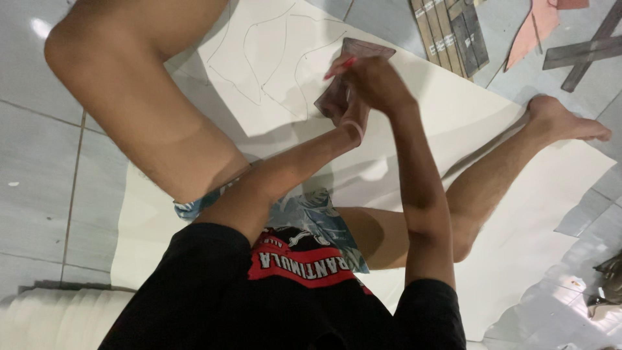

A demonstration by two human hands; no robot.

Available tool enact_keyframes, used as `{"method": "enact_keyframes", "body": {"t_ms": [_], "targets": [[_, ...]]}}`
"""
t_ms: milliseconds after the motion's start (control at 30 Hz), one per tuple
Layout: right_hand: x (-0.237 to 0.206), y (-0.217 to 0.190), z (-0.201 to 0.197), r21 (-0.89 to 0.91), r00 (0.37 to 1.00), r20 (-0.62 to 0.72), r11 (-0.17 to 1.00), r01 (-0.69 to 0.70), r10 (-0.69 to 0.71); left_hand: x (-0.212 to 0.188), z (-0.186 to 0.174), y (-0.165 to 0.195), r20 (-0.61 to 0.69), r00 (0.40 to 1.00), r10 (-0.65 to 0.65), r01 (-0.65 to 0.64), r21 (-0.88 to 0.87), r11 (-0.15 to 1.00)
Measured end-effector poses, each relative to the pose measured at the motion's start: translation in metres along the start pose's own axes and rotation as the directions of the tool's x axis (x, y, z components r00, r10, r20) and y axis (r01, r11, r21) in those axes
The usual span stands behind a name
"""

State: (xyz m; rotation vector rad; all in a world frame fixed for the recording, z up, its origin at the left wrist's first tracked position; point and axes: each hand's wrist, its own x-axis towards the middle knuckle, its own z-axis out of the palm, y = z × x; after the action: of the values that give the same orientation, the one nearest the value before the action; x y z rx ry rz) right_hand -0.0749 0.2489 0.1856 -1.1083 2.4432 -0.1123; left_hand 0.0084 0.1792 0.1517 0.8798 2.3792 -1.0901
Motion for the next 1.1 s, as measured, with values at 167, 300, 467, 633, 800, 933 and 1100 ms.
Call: {"method": "enact_keyframes", "body": {"t_ms": [167, 300, 467, 633, 800, 933, 1100], "targets": [[0.001, -0.031, 0.014, -0.105, 0.987, -0.022, 0.983, 0.153, -0.156, 0.004, 0.001, 0.003, 0.014, 1.000, -0.003, 0.003, -0.002, 1.000], [-0.004, -0.031, 0.018, -0.133, 0.958, -0.192, 0.973, 0.191, -0.214, 0.008, 0.001, 0.007, 0.015, 1.000, -0.004, 0.004, -0.004, 1.000], [-0.008, -0.008, 0.011, -0.089, 0.998, 0.026, 0.995, -0.048, 0.050, 0.007, 0.002, 0.005, 0.004, 1.000, -0.018, 0.018, -0.024, 1.000], [0.001, 0.026, -0.015, 0.052, 0.938, -0.315, 0.990, -0.134, 0.144, 0.000, -0.003, -0.010, -0.002, 1.000, -0.006, 0.005, -0.038, 0.999], [0.005, 0.030, -0.025, 0.302, 0.897, -0.392, 0.949, -0.084, 0.205, -0.001, -0.009, -0.019, -0.028, 0.999, 0.026, -0.029, -0.085, 0.996], [-0.015, 0.035, -0.020, 0.346, 0.872, -0.436, 0.936, -0.065, 0.222, 0.011, -0.004, -0.009, -0.095, 0.995, 0.017, -0.039, -0.237, 0.971], [-0.042, 0.044, -0.019, 0.427, 0.797, -0.548, 0.904, 0.007, 0.253, 0.031, 0.003, 0.004, -0.145, 0.986, -0.079, -0.011, -0.536, 0.844]]}}
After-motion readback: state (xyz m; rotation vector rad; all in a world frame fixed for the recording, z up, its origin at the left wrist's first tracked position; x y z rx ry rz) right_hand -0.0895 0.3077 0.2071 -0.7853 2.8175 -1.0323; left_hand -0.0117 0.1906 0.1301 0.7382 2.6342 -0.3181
